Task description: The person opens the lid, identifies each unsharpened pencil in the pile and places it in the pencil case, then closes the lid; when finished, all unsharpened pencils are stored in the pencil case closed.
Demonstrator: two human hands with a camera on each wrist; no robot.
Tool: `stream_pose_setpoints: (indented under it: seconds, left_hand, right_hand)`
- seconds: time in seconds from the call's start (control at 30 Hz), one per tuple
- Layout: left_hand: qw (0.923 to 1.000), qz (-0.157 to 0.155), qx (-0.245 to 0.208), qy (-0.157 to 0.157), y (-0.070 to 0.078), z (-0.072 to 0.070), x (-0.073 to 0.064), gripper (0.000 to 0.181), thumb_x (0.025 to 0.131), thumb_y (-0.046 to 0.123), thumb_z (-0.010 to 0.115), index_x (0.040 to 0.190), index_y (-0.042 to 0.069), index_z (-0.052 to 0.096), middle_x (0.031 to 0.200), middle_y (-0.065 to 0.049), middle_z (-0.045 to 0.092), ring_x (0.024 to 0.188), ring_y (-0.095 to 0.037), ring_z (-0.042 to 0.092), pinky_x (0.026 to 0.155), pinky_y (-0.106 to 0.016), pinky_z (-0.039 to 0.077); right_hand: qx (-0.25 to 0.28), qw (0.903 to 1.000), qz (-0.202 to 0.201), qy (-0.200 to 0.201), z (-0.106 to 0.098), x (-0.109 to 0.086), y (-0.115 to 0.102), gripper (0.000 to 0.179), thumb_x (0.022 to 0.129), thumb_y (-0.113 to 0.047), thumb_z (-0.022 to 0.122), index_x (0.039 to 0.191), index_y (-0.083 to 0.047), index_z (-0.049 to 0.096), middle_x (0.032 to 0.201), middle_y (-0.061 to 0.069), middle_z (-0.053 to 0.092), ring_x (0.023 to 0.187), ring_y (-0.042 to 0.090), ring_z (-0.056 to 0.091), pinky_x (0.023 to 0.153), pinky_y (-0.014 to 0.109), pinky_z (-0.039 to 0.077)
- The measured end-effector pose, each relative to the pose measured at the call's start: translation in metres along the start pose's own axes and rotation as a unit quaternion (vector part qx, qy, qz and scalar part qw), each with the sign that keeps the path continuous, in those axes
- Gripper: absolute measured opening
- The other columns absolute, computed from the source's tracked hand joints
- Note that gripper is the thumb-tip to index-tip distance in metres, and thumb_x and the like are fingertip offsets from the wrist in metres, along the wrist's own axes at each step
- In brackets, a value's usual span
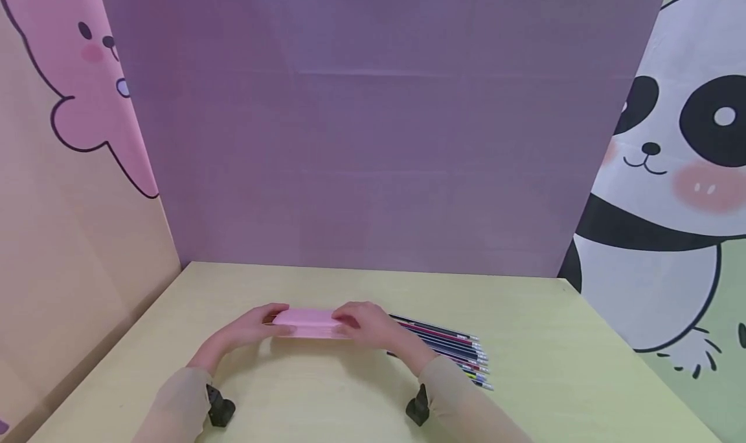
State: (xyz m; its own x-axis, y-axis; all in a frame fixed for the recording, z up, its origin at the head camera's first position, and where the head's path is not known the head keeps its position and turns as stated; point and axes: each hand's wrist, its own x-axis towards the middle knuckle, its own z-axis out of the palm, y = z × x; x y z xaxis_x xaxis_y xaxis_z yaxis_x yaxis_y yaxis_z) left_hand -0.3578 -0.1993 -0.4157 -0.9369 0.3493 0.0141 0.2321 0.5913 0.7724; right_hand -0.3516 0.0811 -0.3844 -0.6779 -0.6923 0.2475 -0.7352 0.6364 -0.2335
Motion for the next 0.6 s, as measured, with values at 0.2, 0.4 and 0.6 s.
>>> stream_pose_setpoints:
  seconds: [0.2,0.4,0.6]
  left_hand:
    - [1.0,-0.004,-0.003,0.008,-0.0002,-0.0025,0.0004,0.07,0.086,0.041,0.064,0.137,-0.002,0.043,0.136,-0.02,0.05,0.125,-0.033,0.048,0.106,-0.05,0.038]
    - [0.9999,-0.011,-0.007,0.01,-0.0006,-0.0043,0.0001,0.07,0.086,0.043,0.063,0.136,-0.002,0.044,0.135,-0.019,0.051,0.125,-0.033,0.048,0.105,-0.05,0.038]
    - [0.9999,-0.011,-0.005,0.01,-0.001,-0.0027,0.0015,0.069,0.086,0.043,0.064,0.136,-0.001,0.045,0.133,-0.019,0.052,0.122,-0.032,0.051,0.103,-0.048,0.041]
  right_hand:
    - [0.016,0.9996,0.021,-0.011,-0.0007,0.0026,0.0023,0.033,0.092,-0.031,0.06,0.118,-0.011,0.064,0.116,0.003,0.066,0.108,0.018,0.06,0.099,0.034,0.048]
    - [0.0,0.9998,0.018,-0.002,-0.0008,0.0056,0.0021,0.033,0.09,-0.035,0.061,0.114,-0.013,0.066,0.111,0.0,0.066,0.103,0.015,0.06,0.096,0.03,0.05]
    - [-0.032,0.9993,-0.009,0.018,-0.0003,0.0059,0.0033,0.031,0.088,-0.035,0.065,0.109,-0.012,0.068,0.106,-0.001,0.067,0.095,0.012,0.062,0.09,0.026,0.052]
